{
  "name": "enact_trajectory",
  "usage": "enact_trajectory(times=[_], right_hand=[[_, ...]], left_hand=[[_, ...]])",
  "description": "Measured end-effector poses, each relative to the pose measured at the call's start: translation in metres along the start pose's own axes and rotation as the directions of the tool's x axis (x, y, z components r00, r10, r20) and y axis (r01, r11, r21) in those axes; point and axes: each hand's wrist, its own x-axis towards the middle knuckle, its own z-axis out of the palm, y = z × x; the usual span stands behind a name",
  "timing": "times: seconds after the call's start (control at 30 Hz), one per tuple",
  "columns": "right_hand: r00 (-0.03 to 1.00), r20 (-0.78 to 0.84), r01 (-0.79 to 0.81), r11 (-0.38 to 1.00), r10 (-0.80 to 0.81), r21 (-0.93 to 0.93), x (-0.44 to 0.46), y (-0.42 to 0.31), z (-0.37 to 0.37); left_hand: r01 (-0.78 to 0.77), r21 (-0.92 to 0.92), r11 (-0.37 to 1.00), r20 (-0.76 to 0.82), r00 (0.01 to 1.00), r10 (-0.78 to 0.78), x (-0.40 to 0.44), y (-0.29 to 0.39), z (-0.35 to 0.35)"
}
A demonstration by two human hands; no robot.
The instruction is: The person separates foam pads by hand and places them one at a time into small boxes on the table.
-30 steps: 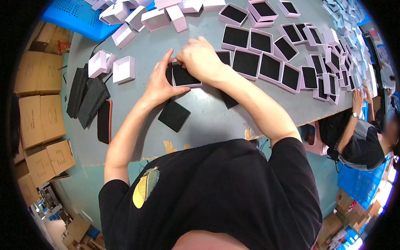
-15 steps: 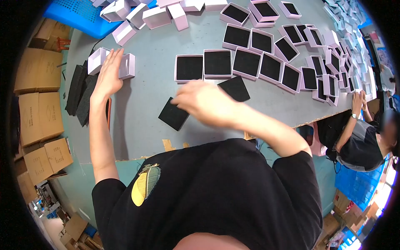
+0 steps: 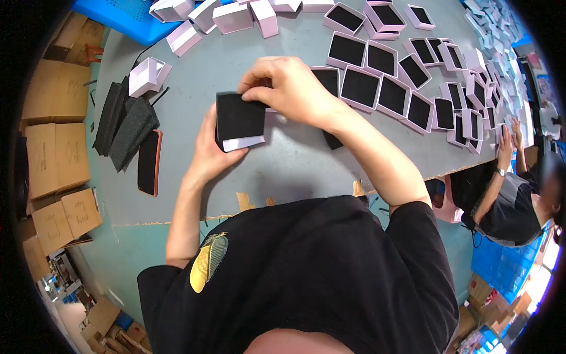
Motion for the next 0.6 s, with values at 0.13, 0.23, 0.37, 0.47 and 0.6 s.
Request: enact_trajectory(times=[0.13, 0.23, 0.37, 0.47, 0.6], right_hand=[[0.962, 0.031, 0.267, 0.920, -0.270, -0.287, 0.005, 0.026, 0.034], [0.897, 0.218, 0.437, 0.695, -0.385, -0.571, -0.002, 0.027, 0.048], [0.898, 0.167, 0.425, 0.701, -0.407, -0.573, -0.017, 0.031, 0.058], [0.895, 0.280, 0.443, 0.620, -0.347, -0.647, -0.049, 0.029, 0.049], [0.896, 0.197, 0.436, 0.701, -0.398, -0.564, -0.083, 0.031, 0.008]], left_hand=[[0.035, -0.132, 0.991, -0.060, 0.997, -0.043, -0.012, 0.000, 0.014], [-0.005, -0.136, 0.991, -0.056, 0.998, -0.003, -0.019, 0.001, 0.015], [-0.038, -0.114, 0.993, -0.050, 0.998, 0.032, -0.026, 0.012, 0.023], [-0.149, -0.008, 0.989, -0.118, 0.982, 0.147, -0.035, 0.027, 0.043], [-0.305, -0.071, 0.950, -0.034, 0.952, 0.304, -0.029, 0.038, 0.057]])
